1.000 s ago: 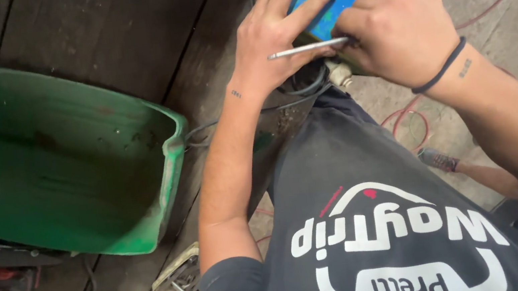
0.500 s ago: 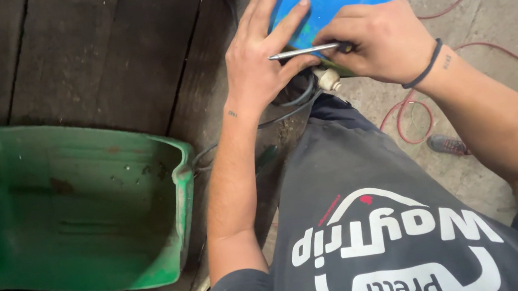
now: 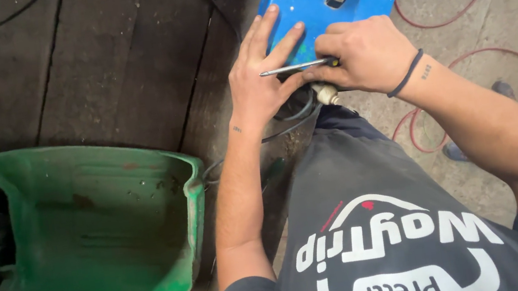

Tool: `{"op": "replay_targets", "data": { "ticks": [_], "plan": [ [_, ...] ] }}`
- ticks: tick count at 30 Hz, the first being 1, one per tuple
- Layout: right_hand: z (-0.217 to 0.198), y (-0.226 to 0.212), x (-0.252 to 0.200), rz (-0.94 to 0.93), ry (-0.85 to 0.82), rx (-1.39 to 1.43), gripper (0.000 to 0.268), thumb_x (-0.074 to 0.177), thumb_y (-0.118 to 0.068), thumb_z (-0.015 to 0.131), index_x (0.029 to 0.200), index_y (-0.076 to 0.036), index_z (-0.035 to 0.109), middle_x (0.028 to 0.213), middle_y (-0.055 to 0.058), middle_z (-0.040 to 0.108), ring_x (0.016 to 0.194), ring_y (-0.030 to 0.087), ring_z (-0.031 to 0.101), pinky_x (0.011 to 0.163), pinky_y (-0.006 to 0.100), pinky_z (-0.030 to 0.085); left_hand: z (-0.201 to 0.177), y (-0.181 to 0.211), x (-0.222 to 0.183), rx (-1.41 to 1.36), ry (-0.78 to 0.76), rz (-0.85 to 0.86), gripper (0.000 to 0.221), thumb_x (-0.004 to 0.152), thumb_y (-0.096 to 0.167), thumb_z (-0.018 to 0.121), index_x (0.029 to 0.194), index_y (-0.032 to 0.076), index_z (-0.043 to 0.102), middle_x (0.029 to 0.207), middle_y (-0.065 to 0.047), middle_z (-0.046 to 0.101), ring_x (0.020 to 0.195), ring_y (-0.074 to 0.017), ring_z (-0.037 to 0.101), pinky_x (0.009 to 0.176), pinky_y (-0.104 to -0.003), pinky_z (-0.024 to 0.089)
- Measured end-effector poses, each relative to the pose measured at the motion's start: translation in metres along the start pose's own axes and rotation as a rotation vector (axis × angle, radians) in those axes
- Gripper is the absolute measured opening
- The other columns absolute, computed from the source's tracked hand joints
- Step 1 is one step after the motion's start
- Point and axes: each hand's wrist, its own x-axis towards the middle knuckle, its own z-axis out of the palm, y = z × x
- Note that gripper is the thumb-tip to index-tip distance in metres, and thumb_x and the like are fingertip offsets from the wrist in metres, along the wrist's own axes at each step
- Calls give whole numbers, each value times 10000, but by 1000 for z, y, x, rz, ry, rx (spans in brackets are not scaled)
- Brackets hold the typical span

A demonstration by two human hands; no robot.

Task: Repairing electronic devices by unscrewing and removing their metal casings for inspection.

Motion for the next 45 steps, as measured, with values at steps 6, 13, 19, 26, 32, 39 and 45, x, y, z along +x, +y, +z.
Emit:
{"op": "replay_targets", "data": {
  "ticks": [6,13,19,26,32,39,45],
  "plan": [
    [-9,8,-11,-133,109,254,140,995,-342,714,1093,-243,733,965,-16,696,829,188,693,558,363,464,2,3,1,25,78,49,621,987,701,613,1478,322,582,1629,-39,415,1474,-363,546,1082,-478,613],
    [2,5,-5,-66,140,209,83,951,-290,726,1030,-263,729,971,-70,709,824,151,695,532,368,451,1,4,0,27,66,33,644,958,666,744,1493,354,569,1652,-2,387,1499,-348,531,1090,-460,613],
    [-3,1,2,-18,48,103,225,868,-441,688,974,-250,636,915,-39,657,649,294,646,450,450,440,-1,7,2,6,-3,-27,652,944,718,636,1479,351,581,1662,-17,370,1487,-365,509,1098,-515,574],
    [-7,-2,6,41,-26,219,229,836,-403,681,966,-221,630,880,-5,636,689,336,638,489,494,451,-1,7,1,-13,21,13,656,984,736,517,1491,324,576,1660,-41,373,1507,-364,492,1132,-514,561],
    [-1,3,4,-16,56,253,146,877,-363,710,949,-239,684,878,-37,670,716,258,654,503,440,444,1,4,2,4,26,8,650,975,734,529,1478,327,588,1651,-46,387,1492,-359,505,1140,-503,553],
    [2,3,4,54,-50,189,253,913,-465,675,969,-221,639,911,-8,671,704,314,651,507,479,461,2,0,2,26,27,33,641,976,729,538,1481,338,582,1648,-47,391,1474,-363,528,1166,-490,542],
    [5,-1,7,54,-95,55,316,963,-500,611,980,-185,624,956,29,662,630,400,654,451,524,466,2,-1,1,8,8,19,593,980,618,697,1495,362,556,1658,-35,382,1496,-372,509,1170,-501,546]
  ]
}}
